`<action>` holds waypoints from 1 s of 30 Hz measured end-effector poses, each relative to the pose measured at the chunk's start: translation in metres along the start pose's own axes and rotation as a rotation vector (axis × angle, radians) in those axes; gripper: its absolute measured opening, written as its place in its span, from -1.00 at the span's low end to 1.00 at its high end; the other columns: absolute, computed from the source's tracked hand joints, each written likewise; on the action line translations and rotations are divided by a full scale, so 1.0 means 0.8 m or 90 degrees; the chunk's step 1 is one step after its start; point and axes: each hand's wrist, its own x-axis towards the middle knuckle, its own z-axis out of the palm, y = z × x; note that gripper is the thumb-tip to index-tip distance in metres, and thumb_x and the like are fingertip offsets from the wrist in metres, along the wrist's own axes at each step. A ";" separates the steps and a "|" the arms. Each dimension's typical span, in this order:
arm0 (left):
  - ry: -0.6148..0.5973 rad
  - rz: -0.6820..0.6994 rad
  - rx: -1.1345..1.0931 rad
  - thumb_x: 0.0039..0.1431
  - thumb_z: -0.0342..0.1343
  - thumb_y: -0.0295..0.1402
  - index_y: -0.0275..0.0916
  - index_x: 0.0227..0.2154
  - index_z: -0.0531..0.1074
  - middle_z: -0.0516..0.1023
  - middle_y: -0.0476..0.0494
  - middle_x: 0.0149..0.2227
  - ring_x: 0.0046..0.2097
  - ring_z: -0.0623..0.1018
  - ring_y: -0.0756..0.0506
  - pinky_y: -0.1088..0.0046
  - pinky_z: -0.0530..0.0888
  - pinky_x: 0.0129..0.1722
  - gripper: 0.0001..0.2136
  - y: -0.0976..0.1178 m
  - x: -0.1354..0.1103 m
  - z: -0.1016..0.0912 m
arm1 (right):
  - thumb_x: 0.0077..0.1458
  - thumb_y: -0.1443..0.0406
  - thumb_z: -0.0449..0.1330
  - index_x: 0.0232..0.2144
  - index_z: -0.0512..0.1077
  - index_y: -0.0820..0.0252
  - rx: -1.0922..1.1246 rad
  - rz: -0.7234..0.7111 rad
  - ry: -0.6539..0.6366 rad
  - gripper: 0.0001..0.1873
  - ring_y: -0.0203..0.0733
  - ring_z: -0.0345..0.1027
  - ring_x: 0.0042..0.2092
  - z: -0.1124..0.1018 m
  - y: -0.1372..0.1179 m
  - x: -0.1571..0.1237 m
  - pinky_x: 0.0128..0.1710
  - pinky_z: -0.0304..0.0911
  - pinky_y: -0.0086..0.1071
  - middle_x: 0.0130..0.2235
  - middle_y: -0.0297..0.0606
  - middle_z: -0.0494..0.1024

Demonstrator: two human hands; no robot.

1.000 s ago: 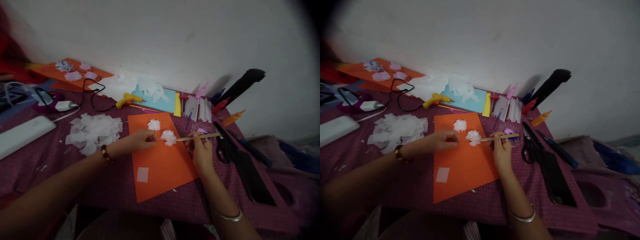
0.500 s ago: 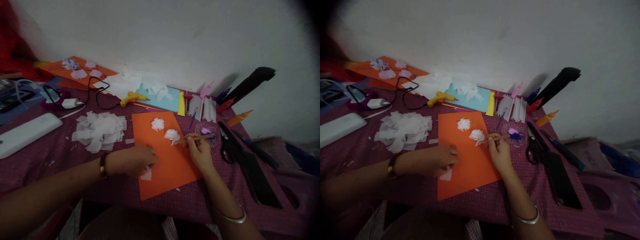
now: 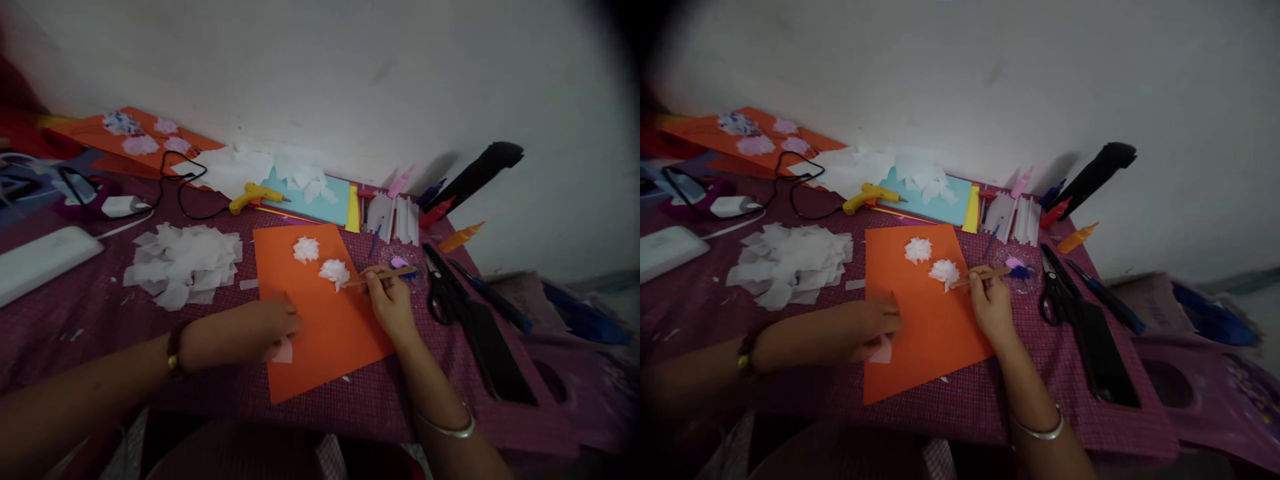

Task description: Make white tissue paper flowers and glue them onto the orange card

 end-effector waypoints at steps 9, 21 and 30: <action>0.084 -0.149 -0.449 0.09 0.07 -0.30 -0.26 -0.44 0.32 0.35 0.06 -0.49 -0.47 0.31 0.06 0.55 0.26 -0.46 -0.86 -0.030 0.012 -0.011 | 0.18 0.15 0.08 -0.35 0.38 0.12 0.233 0.088 0.045 -0.81 -0.35 0.10 -0.66 -0.010 -0.005 -0.001 -0.68 -0.02 -0.48 -0.62 -0.43 0.36; 0.211 -0.183 -0.768 -0.06 0.18 -0.22 -0.26 -0.45 0.29 0.40 0.03 -0.51 -0.51 0.37 0.06 0.54 0.35 -0.52 -0.76 -0.011 0.084 0.017 | 0.02 0.31 0.21 -0.41 0.33 0.13 0.239 -0.003 -0.132 -0.91 -0.27 0.33 -0.34 0.023 -0.046 -0.023 -0.34 0.24 -0.43 -0.41 -0.36 0.40; 0.219 -0.094 -0.784 -0.08 0.23 -0.29 -0.29 -0.47 0.41 0.43 0.02 -0.48 -0.46 0.35 0.08 0.55 0.28 -0.44 -0.82 -0.035 0.089 0.015 | 0.06 0.32 0.18 -0.37 0.33 0.14 0.230 -0.009 -0.128 -0.94 -0.29 0.29 -0.34 0.019 -0.042 -0.022 -0.35 0.21 -0.44 -0.39 -0.34 0.40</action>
